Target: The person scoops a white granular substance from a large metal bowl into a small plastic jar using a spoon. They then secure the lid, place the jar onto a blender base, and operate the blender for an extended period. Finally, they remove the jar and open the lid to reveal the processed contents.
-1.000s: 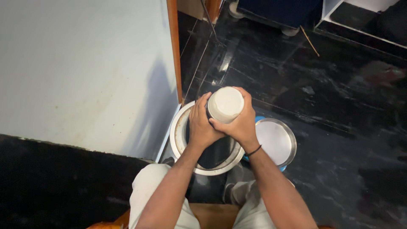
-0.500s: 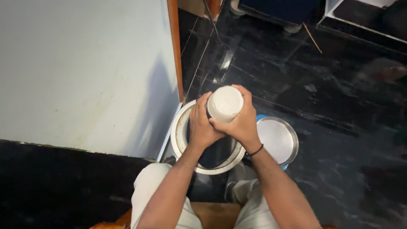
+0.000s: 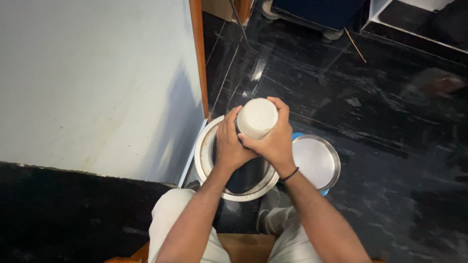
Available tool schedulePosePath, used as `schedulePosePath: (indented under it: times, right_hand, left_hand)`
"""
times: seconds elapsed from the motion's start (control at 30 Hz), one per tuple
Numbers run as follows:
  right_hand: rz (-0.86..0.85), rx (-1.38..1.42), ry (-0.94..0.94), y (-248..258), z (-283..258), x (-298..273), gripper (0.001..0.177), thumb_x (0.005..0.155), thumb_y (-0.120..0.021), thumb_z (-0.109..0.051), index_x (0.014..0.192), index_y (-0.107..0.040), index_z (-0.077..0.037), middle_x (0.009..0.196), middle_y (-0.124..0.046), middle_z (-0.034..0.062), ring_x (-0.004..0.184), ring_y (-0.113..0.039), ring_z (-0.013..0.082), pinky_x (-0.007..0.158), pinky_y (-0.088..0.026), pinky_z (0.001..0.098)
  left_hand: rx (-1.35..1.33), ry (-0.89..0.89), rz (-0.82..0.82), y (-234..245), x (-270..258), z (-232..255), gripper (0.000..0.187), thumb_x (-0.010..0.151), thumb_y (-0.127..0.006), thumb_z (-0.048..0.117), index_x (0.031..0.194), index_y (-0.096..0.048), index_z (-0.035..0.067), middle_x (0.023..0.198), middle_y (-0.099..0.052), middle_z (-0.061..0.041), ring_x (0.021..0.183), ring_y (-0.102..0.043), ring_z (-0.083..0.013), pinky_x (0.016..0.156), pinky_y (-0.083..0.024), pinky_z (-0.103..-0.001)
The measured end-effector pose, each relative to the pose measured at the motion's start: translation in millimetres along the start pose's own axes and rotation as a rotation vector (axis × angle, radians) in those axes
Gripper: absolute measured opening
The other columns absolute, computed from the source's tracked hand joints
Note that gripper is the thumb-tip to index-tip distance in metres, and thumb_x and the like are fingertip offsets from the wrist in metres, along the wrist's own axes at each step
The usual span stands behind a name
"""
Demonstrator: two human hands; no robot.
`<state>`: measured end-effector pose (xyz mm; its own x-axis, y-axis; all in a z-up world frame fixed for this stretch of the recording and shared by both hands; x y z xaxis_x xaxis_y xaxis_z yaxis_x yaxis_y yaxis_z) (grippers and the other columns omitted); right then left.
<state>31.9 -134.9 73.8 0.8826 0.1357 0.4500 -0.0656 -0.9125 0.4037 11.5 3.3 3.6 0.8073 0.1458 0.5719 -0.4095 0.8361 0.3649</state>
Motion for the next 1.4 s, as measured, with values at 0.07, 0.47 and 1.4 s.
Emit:
schedulePosePath:
  times: [0.07,0.47,1.4]
  right_hand:
    - [-0.015,-0.031,0.056,0.2,0.0,-1.7,0.101,0.063,-0.096,-0.031,0.142,-0.042,0.0,0.132,-0.064,0.0176,0.123,-0.067,0.0271,0.107,-0.054,0.0375]
    - [-0.245,0.286,0.039,14.7,34.4,-6.3,0.112,0.076,-0.093,-0.033,0.161,-0.028,-0.002,0.166,-0.042,0.0203,0.155,-0.043,0.0294,0.13,-0.033,0.0402]
    - [-0.235,0.23,0.027,-7.1,69.2,-20.7,0.128,0.055,-0.098,-0.018,0.156,-0.024,0.001,0.152,-0.045,0.0177,0.147,-0.043,0.0297,0.124,-0.034,0.0417]
  left_hand:
    - [-0.024,0.014,-0.019,2.2,-2.3,-1.2,0.122,0.048,-0.1,0.035,0.149,-0.038,0.006,0.147,-0.052,-0.017,0.136,-0.052,-0.0393,0.114,-0.041,-0.052]
    - [-0.23,0.053,-0.37,43.5,32.5,4.4,0.121,0.061,-0.096,0.034,0.16,-0.031,0.007,0.163,-0.041,-0.019,0.151,-0.041,-0.0384,0.122,-0.036,-0.049]
    - [-0.286,-0.095,-0.543,32.9,80.8,-2.3,0.104,0.055,-0.095,0.031,0.143,-0.049,0.002,0.133,-0.066,-0.018,0.129,-0.064,-0.0328,0.116,-0.041,-0.044]
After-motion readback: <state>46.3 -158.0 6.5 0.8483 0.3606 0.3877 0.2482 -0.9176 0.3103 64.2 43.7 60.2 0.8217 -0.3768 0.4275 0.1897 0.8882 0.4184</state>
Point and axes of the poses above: each hand's wrist, its own x-axis towards the middle knuckle, its own y-axis out of the back of the hand, z = x × y, the point moved 1 cm from there along x, towards the middle knuckle
